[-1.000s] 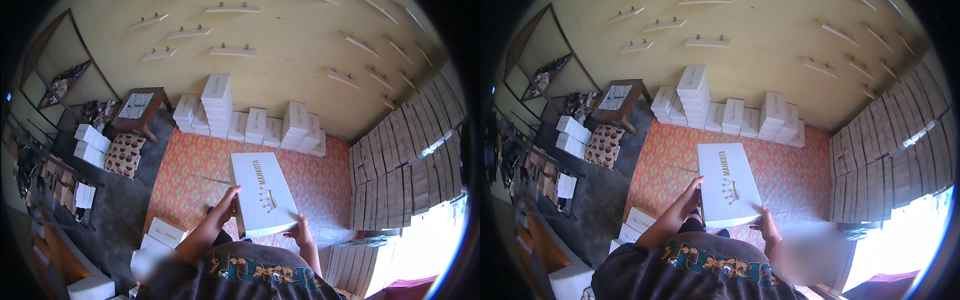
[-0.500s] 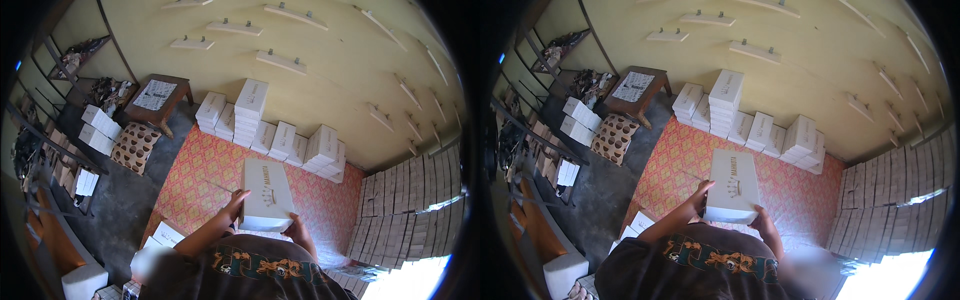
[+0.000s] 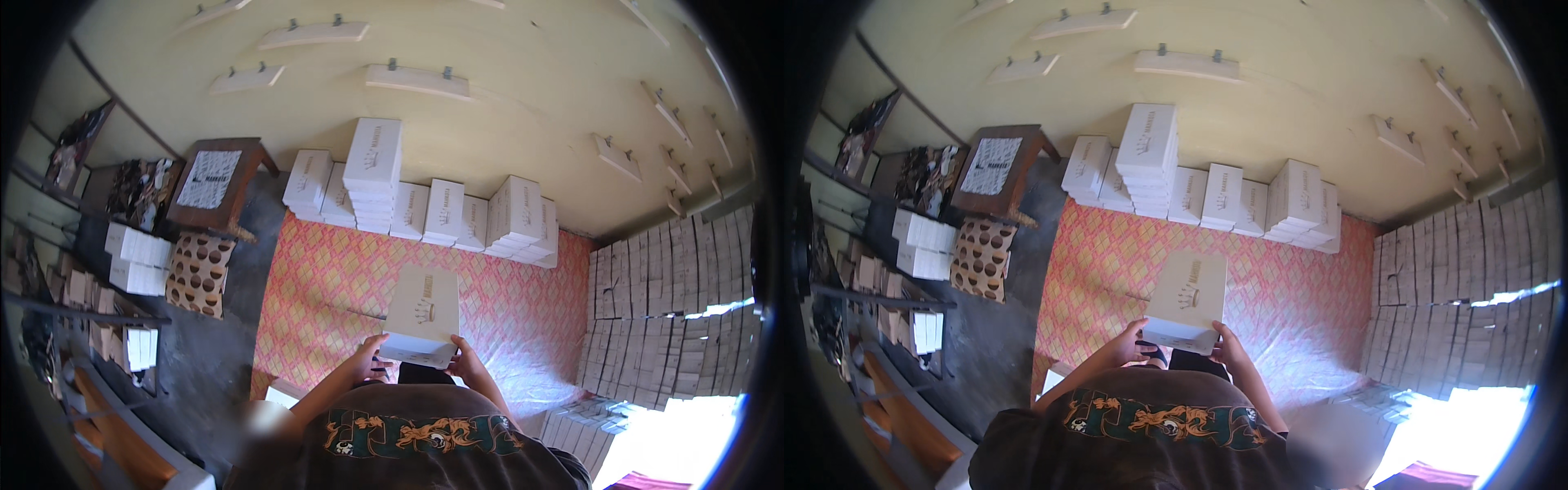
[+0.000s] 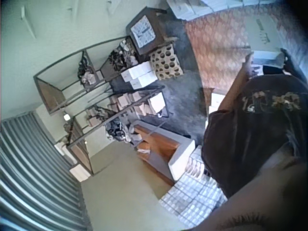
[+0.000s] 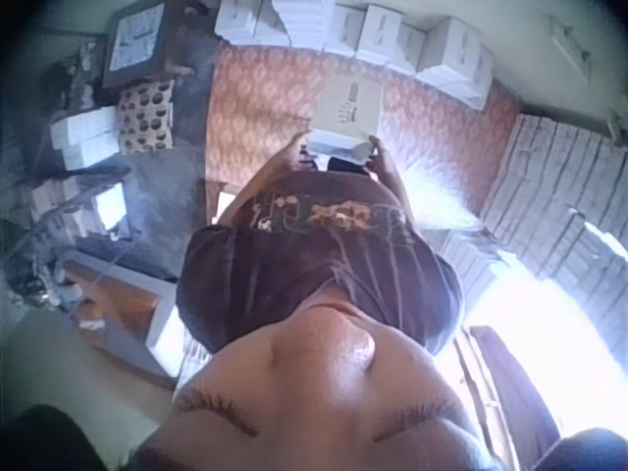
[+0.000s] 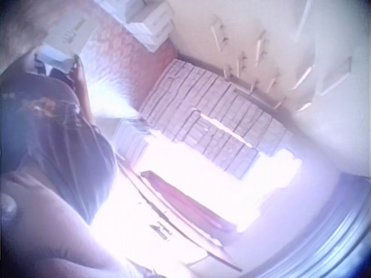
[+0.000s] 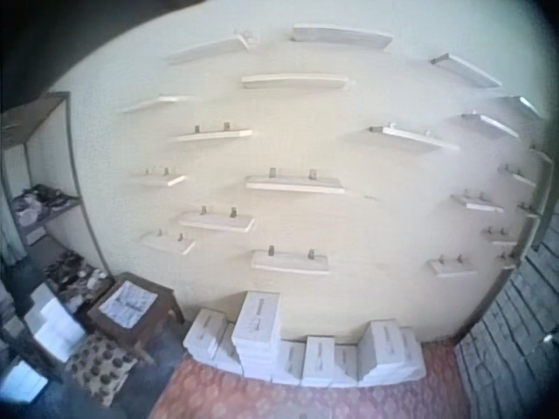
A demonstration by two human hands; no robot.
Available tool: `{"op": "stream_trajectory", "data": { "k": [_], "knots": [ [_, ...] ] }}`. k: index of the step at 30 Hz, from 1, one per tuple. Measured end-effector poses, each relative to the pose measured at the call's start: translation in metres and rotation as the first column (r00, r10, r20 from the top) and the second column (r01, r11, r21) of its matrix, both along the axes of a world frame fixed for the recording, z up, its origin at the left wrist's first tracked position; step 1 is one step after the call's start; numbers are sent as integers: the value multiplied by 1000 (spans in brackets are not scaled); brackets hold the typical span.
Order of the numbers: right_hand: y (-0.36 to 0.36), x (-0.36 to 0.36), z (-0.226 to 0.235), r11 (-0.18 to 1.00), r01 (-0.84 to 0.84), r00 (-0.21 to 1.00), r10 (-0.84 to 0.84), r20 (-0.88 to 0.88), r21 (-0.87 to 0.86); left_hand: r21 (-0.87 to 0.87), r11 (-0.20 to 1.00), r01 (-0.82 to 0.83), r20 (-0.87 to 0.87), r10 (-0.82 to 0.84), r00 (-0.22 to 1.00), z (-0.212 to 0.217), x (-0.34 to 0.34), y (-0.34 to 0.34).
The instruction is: The person repeatedly picks up white cardboard boxes from a table and stacks them on the floor in a small room. The boxes are handled one at a time and placed in a growing pile against a wall.
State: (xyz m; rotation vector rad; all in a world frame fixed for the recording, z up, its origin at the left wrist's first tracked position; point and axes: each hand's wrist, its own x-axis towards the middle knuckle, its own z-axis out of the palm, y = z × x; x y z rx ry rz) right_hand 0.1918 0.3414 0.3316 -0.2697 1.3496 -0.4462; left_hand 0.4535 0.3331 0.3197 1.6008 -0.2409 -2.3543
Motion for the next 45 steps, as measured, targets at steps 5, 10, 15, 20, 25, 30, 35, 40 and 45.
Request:
{"op": "stream_trajectory", "data": {
  "k": [5,10,15,20,25,30,35,40,45],
  "knots": [
    [-42,-34,-51,997,41,999,-42,17,65,36,996,78,173,-83,981,-27,-46,-59],
    [-105,-60,-97,999,35,997,-36,-63,-22,88,995,43,287,-67,955,-93,-91,-120],
    [-145,-74,-169,986,10,982,-41,-183,-168,191,981,-28,268,-25,963,-203,-106,-165],
    [-143,-85,-266,962,226,955,-250,-161,-154,55,993,-102,191,90,978,-282,-119,-159],
    [-112,-76,-373,892,363,921,-388,-44,-270,-8,974,-225,204,222,954,-330,-126,-116],
    [-61,-57,-446,869,434,899,-435,48,-238,-92,951,-294,196,307,931,-399,-113,-76],
    [-41,-62,-482,836,490,871,-458,180,-247,-78,941,-331,190,340,921,-441,-113,-42],
    [-41,-67,-509,863,373,927,-337,163,-340,-110,927,-360,169,374,912,-465,-112,-28],
    [-61,-55,-524,878,294,954,-244,175,-378,-150,897,-417,175,439,881,-491,-100,-37]
  ]
}}
